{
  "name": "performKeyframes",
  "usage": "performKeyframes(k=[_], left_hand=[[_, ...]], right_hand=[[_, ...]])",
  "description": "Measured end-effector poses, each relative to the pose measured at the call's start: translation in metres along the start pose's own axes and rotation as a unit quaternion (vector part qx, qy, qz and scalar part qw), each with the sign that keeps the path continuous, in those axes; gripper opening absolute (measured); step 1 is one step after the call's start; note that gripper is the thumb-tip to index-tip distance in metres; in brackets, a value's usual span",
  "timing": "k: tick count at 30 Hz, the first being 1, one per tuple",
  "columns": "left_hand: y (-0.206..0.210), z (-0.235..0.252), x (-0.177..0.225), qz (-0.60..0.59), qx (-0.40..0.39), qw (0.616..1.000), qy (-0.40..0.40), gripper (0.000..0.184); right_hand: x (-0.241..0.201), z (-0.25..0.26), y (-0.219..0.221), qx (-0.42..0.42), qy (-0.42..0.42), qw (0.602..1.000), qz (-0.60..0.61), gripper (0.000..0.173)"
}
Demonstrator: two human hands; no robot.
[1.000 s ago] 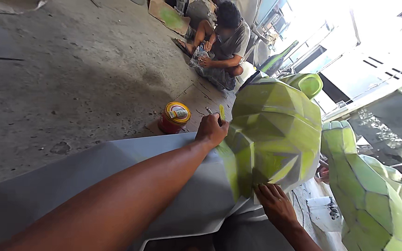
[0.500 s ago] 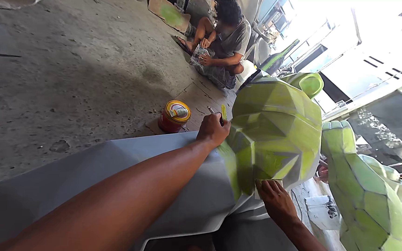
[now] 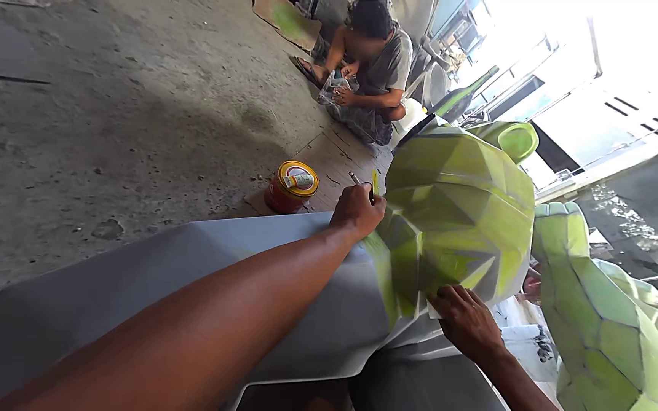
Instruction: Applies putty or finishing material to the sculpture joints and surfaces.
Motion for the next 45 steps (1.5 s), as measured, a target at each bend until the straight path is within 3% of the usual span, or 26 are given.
performKeyframes(k=[3, 8, 13, 19, 24, 32, 38, 45], left_hand=[[0.000, 0.000, -0.002, -0.001, -0.004, 1.000, 0.001, 0.028], [-0.002, -0.001, -0.002, 0.002, 0.001, 1.000, 0.003, 0.028], [-0.002, -0.001, -0.001, 0.002, 0.001, 1.000, 0.006, 0.028], [-0.002, 0.001, 0.000, -0.001, -0.002, 1.000, 0.004, 0.027], [0.000, 0.000, 0.000, -0.001, -0.004, 1.000, 0.009, 0.028], [-0.001, 0.001, 0.000, 0.009, -0.007, 1.000, 0.009, 0.029], [-0.001, 0.001, -0.001, 0.009, -0.004, 1.000, 0.003, 0.029], [-0.001, 0.001, -0.002, 0.003, 0.000, 1.000, 0.010, 0.028]], right_hand=[[0.005, 0.030, -0.006, 0.033, 0.026, 0.999, 0.006, 0.035], [0.003, 0.054, 0.004, 0.015, 0.074, 0.997, -0.002, 0.032], [-0.019, 0.016, 0.013, -0.010, 0.078, 0.997, -0.007, 0.036], [-0.043, -0.030, 0.036, 0.060, 0.077, 0.995, -0.023, 0.048], [-0.042, -0.045, 0.035, 0.041, 0.048, 0.998, -0.013, 0.046], [0.004, 0.028, -0.009, 0.079, 0.059, 0.995, 0.025, 0.038], [0.026, 0.079, 0.005, 0.029, 0.075, 0.997, 0.003, 0.038], [-0.004, 0.042, 0.004, -0.010, 0.076, 0.997, 0.010, 0.030]])
Point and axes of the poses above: each hand's wrist, its own z-axis towards the middle knuckle, its own y-axis out of the palm, x = y × z, the point moved 1 cm from there along z, towards the middle knuckle, and after that the axes turned 3 degrees about -z, right-handed, at the moved point
